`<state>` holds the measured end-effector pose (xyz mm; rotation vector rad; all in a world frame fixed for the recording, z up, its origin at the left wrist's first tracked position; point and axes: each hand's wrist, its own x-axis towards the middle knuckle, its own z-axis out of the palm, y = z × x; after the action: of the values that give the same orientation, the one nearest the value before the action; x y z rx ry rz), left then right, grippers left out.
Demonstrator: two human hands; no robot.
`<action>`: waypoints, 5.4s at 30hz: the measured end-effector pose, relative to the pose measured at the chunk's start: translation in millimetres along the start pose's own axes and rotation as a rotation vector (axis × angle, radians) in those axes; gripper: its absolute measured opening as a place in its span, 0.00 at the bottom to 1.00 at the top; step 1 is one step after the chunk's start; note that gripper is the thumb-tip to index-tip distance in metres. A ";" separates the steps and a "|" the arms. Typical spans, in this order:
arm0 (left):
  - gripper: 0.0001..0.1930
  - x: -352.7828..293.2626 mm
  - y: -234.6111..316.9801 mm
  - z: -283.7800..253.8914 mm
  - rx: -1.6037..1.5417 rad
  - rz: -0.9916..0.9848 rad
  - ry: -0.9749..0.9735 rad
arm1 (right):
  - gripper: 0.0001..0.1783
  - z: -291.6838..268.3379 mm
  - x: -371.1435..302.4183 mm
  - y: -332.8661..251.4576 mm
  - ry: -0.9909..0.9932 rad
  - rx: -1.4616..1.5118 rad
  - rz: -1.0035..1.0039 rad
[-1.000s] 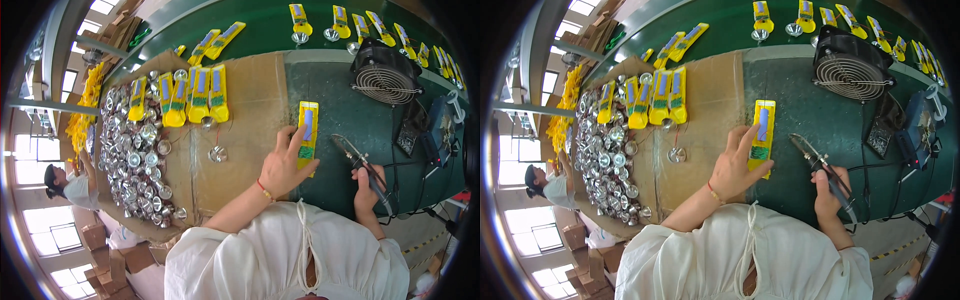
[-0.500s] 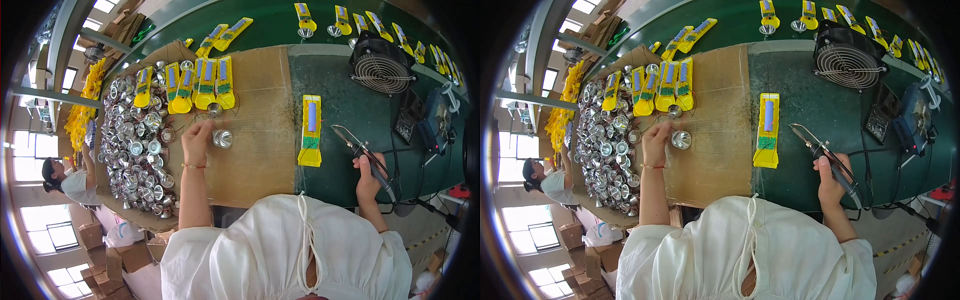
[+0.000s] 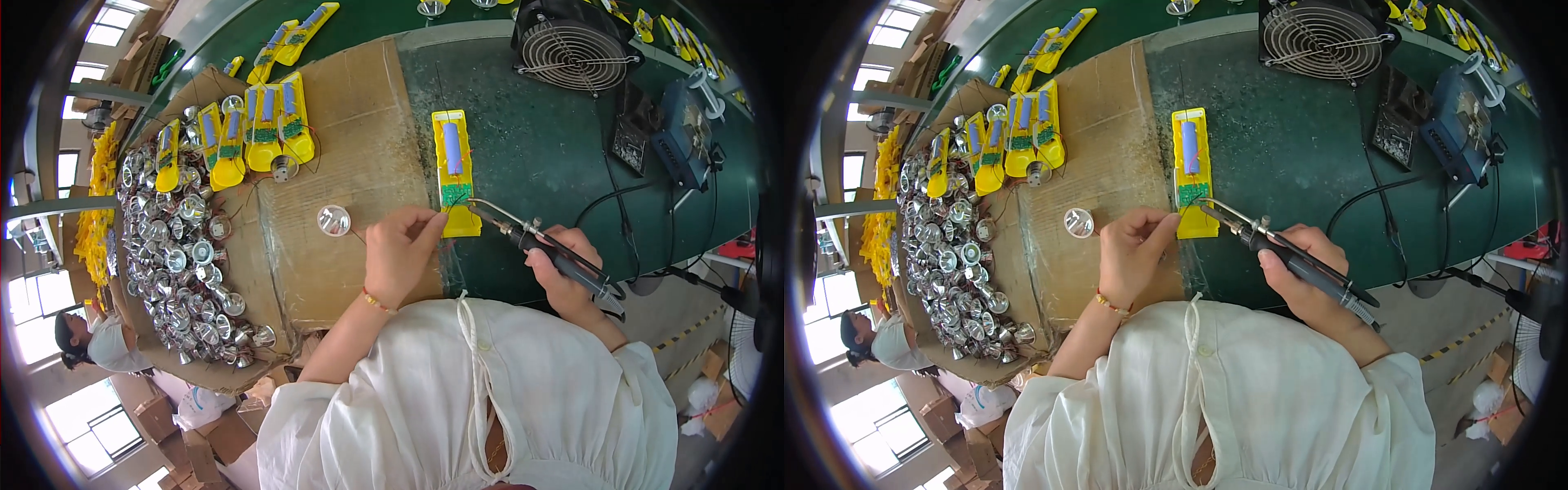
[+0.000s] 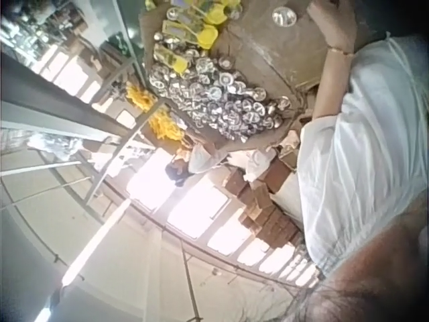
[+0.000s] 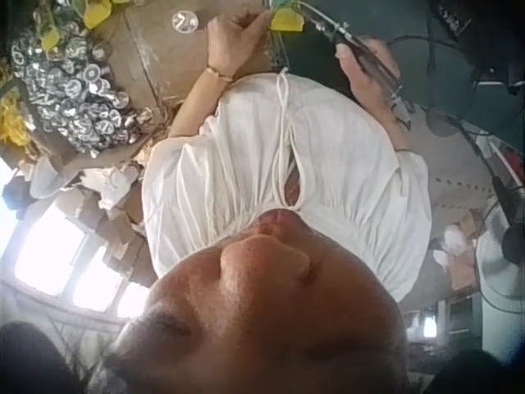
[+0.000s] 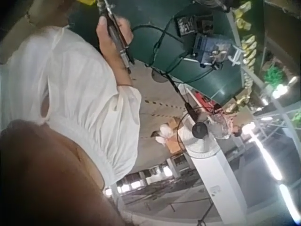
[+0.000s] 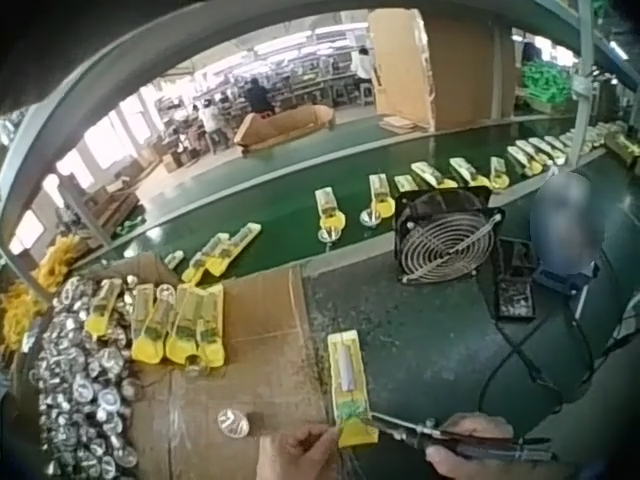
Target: Soldering wires and components together on a production line for flashlight assembly.
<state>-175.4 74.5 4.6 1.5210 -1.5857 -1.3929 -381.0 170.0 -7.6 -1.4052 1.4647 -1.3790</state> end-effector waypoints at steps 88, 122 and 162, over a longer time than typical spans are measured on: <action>0.05 29.4 1.1 18.0 0.406 0.279 -0.097 | 0.09 2.7 1.8 4.7 0.146 0.142 0.237; 0.05 27.3 1.2 19.2 0.458 0.261 -0.035 | 0.10 1.5 2.9 9.1 0.296 0.283 0.231; 0.09 118.5 60.4 -25.1 0.994 0.467 0.124 | 0.09 -7.4 23.1 36.6 0.363 0.219 0.269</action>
<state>-202.7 -54.4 35.8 1.4863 -2.5058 -0.2046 -401.5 144.3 -36.7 -0.8165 1.6007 -1.6158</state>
